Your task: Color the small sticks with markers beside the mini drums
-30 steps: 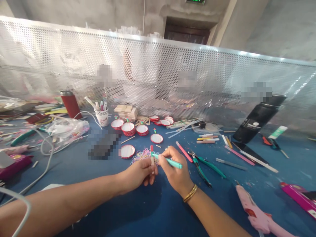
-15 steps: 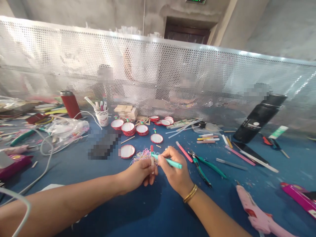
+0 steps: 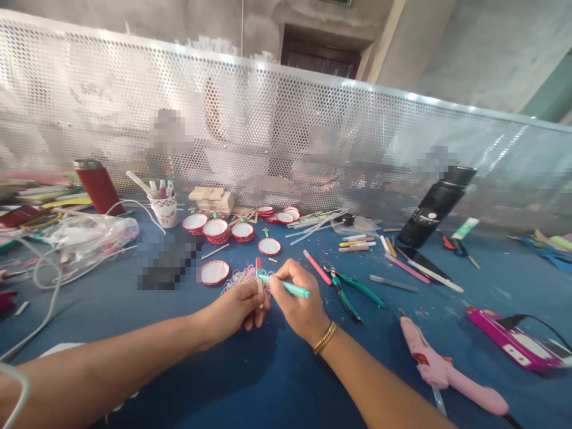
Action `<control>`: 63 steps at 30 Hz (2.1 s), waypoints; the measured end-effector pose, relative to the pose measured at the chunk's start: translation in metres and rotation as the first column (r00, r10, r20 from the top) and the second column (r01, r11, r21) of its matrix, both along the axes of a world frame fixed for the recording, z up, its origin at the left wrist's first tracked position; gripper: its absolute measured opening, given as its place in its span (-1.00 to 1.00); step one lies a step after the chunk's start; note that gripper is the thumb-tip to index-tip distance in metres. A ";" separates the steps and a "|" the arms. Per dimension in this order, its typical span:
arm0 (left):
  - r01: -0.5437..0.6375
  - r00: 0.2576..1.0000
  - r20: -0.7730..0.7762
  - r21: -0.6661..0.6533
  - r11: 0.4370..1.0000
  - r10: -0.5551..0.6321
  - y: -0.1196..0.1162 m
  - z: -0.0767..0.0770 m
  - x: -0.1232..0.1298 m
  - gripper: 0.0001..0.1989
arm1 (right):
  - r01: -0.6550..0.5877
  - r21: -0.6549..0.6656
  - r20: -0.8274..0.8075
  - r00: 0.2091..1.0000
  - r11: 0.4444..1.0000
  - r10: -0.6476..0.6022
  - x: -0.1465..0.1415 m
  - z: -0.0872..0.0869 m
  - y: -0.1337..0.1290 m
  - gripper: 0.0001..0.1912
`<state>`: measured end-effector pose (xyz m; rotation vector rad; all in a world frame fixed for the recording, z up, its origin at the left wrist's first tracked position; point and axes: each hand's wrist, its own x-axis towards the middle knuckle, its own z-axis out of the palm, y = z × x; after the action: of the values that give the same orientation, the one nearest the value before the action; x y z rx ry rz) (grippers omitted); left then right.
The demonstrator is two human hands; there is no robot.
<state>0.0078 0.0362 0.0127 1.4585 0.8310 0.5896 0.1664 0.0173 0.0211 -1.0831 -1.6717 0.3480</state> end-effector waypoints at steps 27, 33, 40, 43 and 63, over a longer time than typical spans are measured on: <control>-0.056 0.998 -0.016 -0.012 0.998 0.056 -0.003 0.008 0.001 -0.81 | 0.031 0.021 0.051 0.998 0.999 -0.032 0.000 0.000 -0.002 -0.81; -0.082 0.997 -0.012 -0.020 0.996 0.082 -0.003 0.012 0.001 -0.81 | 0.064 0.080 0.062 0.996 0.995 -0.069 0.003 0.002 -0.001 -0.81; -0.055 0.998 -0.028 0.009 0.998 0.055 -0.003 0.011 0.001 -0.82 | 0.012 0.068 0.059 0.998 0.998 -0.016 -0.001 -0.002 -0.003 -0.84; -0.054 0.998 -0.025 0.016 0.998 0.054 -0.003 0.010 0.001 -0.82 | -0.003 0.051 0.080 0.997 0.999 -0.002 -0.002 -0.002 -0.002 -0.84; -0.039 0.998 -0.051 0.020 0.999 0.040 -0.004 0.011 0.000 -0.79 | 0.034 0.098 0.094 0.995 0.995 -0.043 0.000 0.000 -0.001 -0.87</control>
<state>0.0080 0.0325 0.0236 1.4824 0.8986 0.5937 0.1661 0.0164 0.0207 -1.0732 -1.7323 0.1912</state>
